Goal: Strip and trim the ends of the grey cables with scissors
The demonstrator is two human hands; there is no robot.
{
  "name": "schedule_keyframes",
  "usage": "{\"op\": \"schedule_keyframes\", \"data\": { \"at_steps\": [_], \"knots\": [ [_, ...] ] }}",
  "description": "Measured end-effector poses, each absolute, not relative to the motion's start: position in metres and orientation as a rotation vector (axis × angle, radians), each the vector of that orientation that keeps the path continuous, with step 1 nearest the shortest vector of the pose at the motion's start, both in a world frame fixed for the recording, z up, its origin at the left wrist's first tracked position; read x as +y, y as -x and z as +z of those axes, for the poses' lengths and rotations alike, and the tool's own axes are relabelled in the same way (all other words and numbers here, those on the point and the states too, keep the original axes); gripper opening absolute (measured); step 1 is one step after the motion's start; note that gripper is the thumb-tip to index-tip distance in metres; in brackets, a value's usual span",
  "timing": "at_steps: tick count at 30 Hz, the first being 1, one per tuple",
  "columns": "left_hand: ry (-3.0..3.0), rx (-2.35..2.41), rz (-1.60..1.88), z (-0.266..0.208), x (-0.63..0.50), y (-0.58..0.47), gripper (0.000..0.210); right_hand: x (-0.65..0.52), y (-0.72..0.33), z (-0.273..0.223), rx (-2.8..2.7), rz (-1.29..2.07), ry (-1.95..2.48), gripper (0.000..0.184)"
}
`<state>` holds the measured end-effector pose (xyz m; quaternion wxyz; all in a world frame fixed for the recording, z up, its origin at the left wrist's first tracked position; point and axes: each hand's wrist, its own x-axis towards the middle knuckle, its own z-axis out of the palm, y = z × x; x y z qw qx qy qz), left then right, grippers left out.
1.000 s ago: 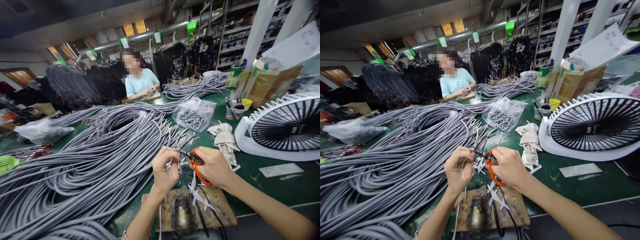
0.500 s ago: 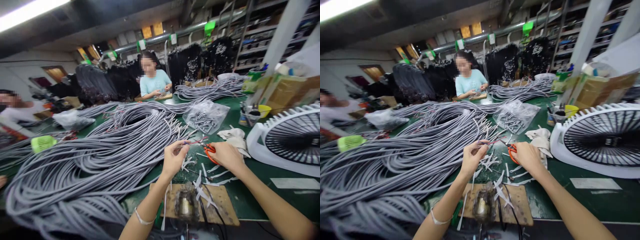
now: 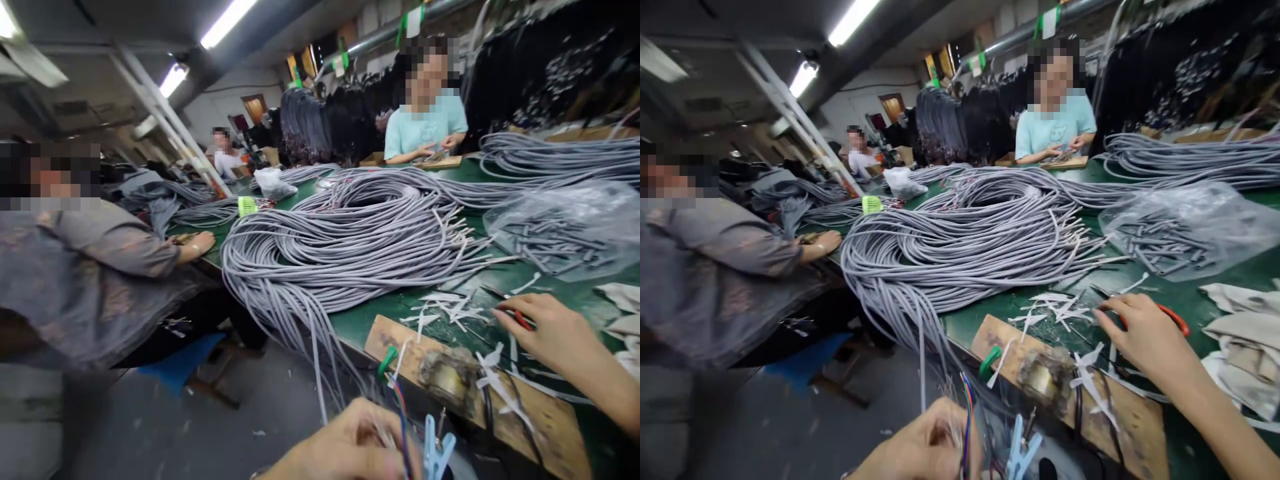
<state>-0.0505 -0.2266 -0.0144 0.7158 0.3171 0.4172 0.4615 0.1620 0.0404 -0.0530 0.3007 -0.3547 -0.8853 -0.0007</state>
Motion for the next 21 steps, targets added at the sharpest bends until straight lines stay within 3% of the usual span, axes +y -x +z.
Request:
{"op": "schedule_keyframes", "data": {
  "at_steps": [3,4,7,9,16,21],
  "knots": [
    [-0.685,1.414,0.926,-0.075,-0.253,0.07,0.058,0.026,-0.15,-0.051,-2.339,0.106,0.813,0.029],
    [-0.77,1.666,0.848,-0.091,-0.26,0.076,0.053,0.023,-0.147,-0.05,-2.328,0.135,0.783,0.027],
    [-0.889,1.832,0.762,-0.11,-0.273,0.088,0.024,0.02,-0.142,-0.051,-2.295,0.206,0.752,0.023],
    [-1.071,1.89,0.766,-0.095,-0.273,0.098,0.015,0.021,-0.142,-0.053,-2.358,0.28,0.745,0.021],
    [-1.821,2.178,1.288,-0.006,-0.188,0.158,0.018,0.014,-0.137,-0.044,-2.749,0.352,0.809,0.029],
    [-2.186,2.167,0.969,0.006,-0.103,0.181,0.015,0.01,-0.135,-0.036,-2.77,0.243,0.893,0.025]
  ]
}}
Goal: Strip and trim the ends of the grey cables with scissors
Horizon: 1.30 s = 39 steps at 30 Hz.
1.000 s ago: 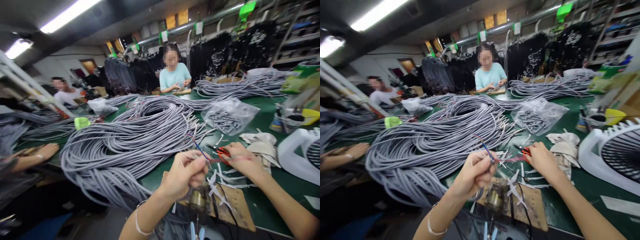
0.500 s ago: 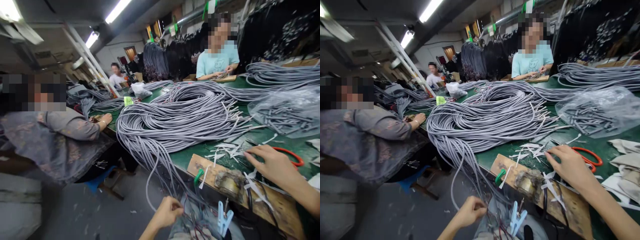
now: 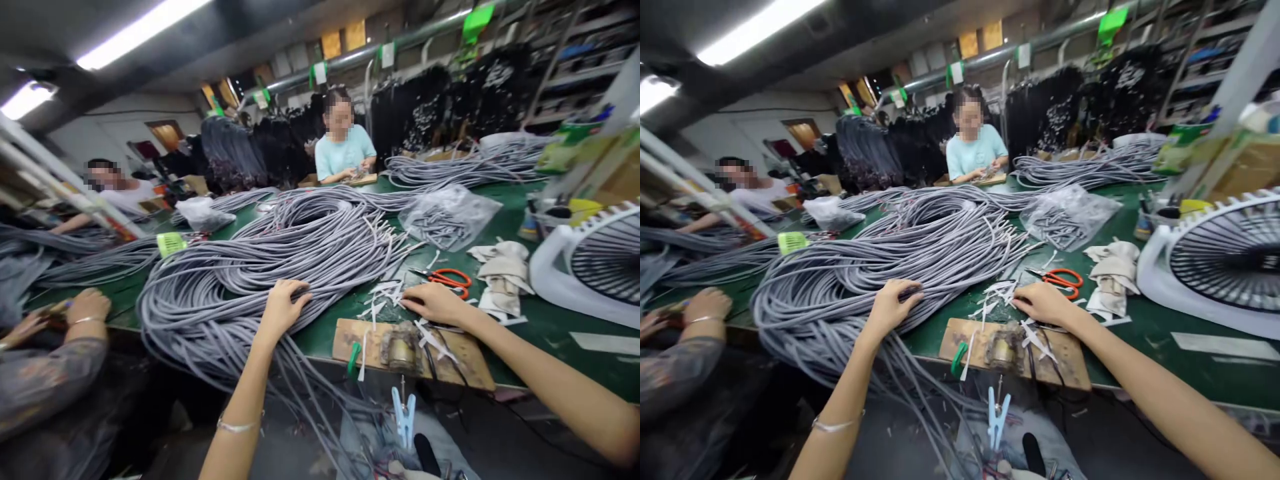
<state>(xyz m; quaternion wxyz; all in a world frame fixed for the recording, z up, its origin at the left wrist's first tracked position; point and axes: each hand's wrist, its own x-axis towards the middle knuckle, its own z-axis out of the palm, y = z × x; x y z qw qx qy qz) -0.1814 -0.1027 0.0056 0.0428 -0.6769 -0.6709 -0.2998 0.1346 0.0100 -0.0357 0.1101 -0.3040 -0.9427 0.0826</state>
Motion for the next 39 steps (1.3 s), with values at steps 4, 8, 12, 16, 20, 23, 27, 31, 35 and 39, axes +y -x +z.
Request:
{"op": "schedule_keyframes", "data": {
  "at_steps": [4,8,12,16,20,23,27,31,35,39],
  "knots": [
    [2.151,-2.049,-0.819,0.002,-0.078,0.185,0.016,0.017,-0.142,-0.03,-2.688,0.168,1.07,0.022],
    [2.104,-2.044,-0.829,0.005,-0.081,0.187,0.017,0.027,-0.158,-0.02,-2.552,0.122,1.282,0.026],
    [1.881,-2.158,-0.959,0.025,-0.084,0.192,0.021,0.032,-0.172,-0.011,-2.564,0.219,1.31,0.024],
    [1.93,-2.255,-1.188,0.058,-0.083,0.185,0.022,0.023,-0.166,-0.011,-2.741,0.434,1.166,0.013],
    [2.306,-2.182,-1.034,0.075,-0.068,0.137,0.027,0.005,-0.148,-0.021,-2.766,0.406,1.195,0.01],
    [2.572,-2.054,-1.002,0.069,-0.043,0.084,0.024,-0.003,-0.142,-0.027,-2.743,0.335,1.212,0.008],
    [2.74,-1.955,-1.329,0.049,-0.008,0.03,0.026,0.001,-0.147,-0.024,-2.639,0.282,1.283,0.014],
    [2.77,-1.928,-1.811,0.033,0.004,0.014,0.024,0.014,-0.159,-0.011,-2.385,0.196,1.423,0.018],
    [2.921,-1.932,-1.843,0.022,-0.007,0.014,0.026,0.025,-0.169,0.005,-1.72,0.425,1.405,0.029],
    [3.119,-1.819,-1.335,0.017,-0.017,0.01,0.025,0.026,-0.168,0.013,-1.46,1.01,1.044,0.041]
  ]
}}
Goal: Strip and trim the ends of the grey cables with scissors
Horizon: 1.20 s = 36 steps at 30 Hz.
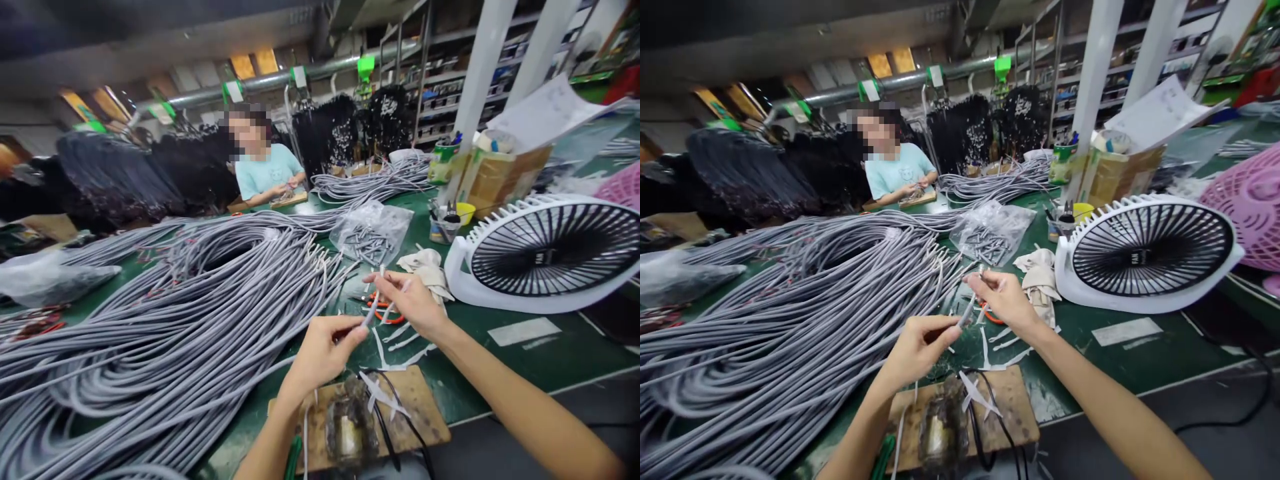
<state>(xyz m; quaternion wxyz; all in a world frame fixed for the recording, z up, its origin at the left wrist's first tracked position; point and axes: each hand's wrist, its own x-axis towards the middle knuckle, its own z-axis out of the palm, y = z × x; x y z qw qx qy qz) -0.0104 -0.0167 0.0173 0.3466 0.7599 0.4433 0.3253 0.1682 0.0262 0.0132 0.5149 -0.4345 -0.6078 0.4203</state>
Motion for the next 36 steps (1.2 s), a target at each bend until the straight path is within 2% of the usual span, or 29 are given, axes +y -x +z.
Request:
{"op": "schedule_keyframes", "data": {
  "at_steps": [3,9,13,20,23,30,36],
  "knots": [
    [-1.995,1.193,0.857,0.015,-0.016,0.007,0.027,0.023,-0.166,0.013,-1.34,1.155,0.94,0.036],
    [-1.826,1.222,1.126,0.005,-0.012,0.003,0.022,0.015,-0.162,0.011,-1.324,1.025,0.928,0.027],
    [-1.916,1.141,1.193,0.001,-0.016,-0.001,0.022,0.012,-0.156,0.01,-1.36,1.047,0.957,0.026],
    [-1.742,1.138,1.271,0.002,-0.022,-0.004,0.018,0.011,-0.151,0.007,-1.442,1.185,0.937,0.026],
    [-1.713,1.193,1.297,0.004,-0.023,-0.004,0.019,0.01,-0.153,0.005,-1.475,1.049,0.983,0.027],
    [-1.726,1.33,1.472,0.011,-0.028,-0.002,0.02,-0.002,-0.153,0.006,-1.733,0.401,0.995,0.017],
    [-1.783,1.332,1.518,0.01,-0.028,-0.001,0.022,-0.008,-0.148,0.004,-1.813,0.285,0.941,0.013]
  ]
}}
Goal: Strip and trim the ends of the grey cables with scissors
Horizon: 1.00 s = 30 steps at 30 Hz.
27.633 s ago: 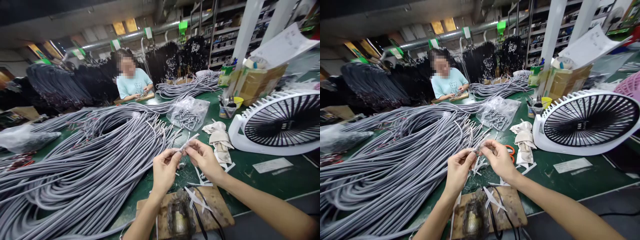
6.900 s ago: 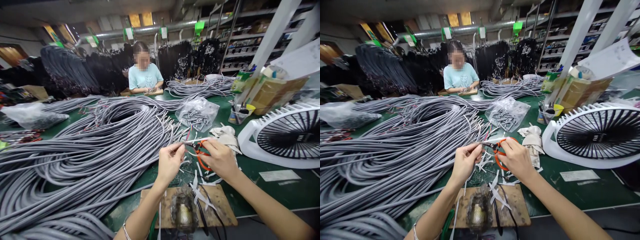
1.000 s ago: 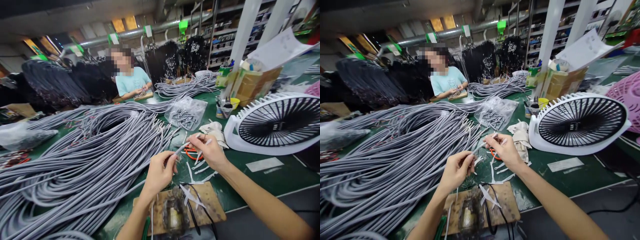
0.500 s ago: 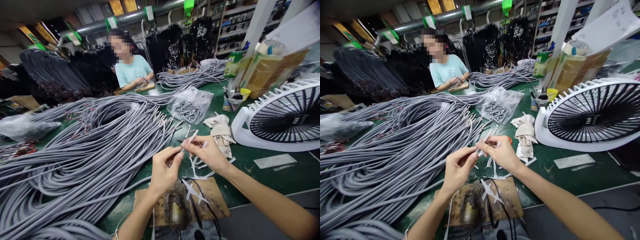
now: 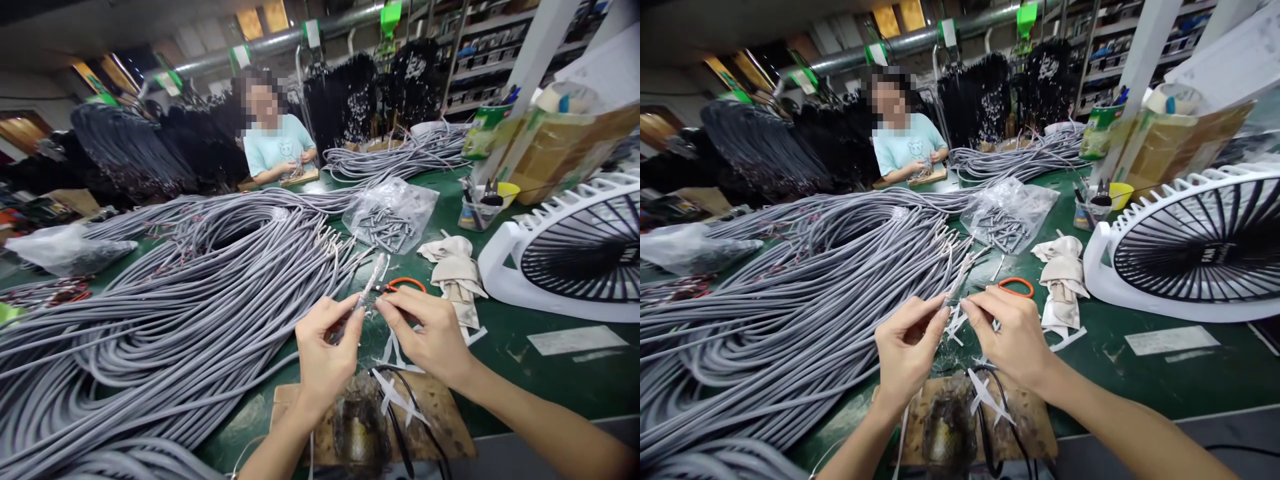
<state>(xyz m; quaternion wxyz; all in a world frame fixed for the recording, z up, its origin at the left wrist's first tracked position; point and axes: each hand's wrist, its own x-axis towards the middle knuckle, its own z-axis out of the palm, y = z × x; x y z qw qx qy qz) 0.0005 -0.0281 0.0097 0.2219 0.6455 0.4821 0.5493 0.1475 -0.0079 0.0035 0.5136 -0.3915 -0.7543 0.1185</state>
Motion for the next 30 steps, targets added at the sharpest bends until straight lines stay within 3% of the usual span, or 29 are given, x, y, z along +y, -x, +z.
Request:
{"op": "schedule_keyframes", "data": {
  "at_steps": [9,15,26,30],
  "knots": [
    [-2.017,1.392,1.513,0.011,-0.028,-0.005,0.022,-0.009,-0.145,0.001,-1.769,0.446,1.076,0.024],
    [-2.066,1.399,1.507,0.01,-0.029,-0.007,0.019,-0.014,-0.144,-0.003,-1.834,0.154,0.922,0.012],
    [-2.1,1.395,1.586,0.011,-0.03,-0.006,0.019,-0.011,-0.145,0.003,-1.818,0.154,0.956,0.013],
    [-2.036,1.476,1.522,0.01,-0.027,-0.005,0.017,-0.022,-0.143,-0.001,-1.878,0.0,0.823,0.012]
  ]
}}
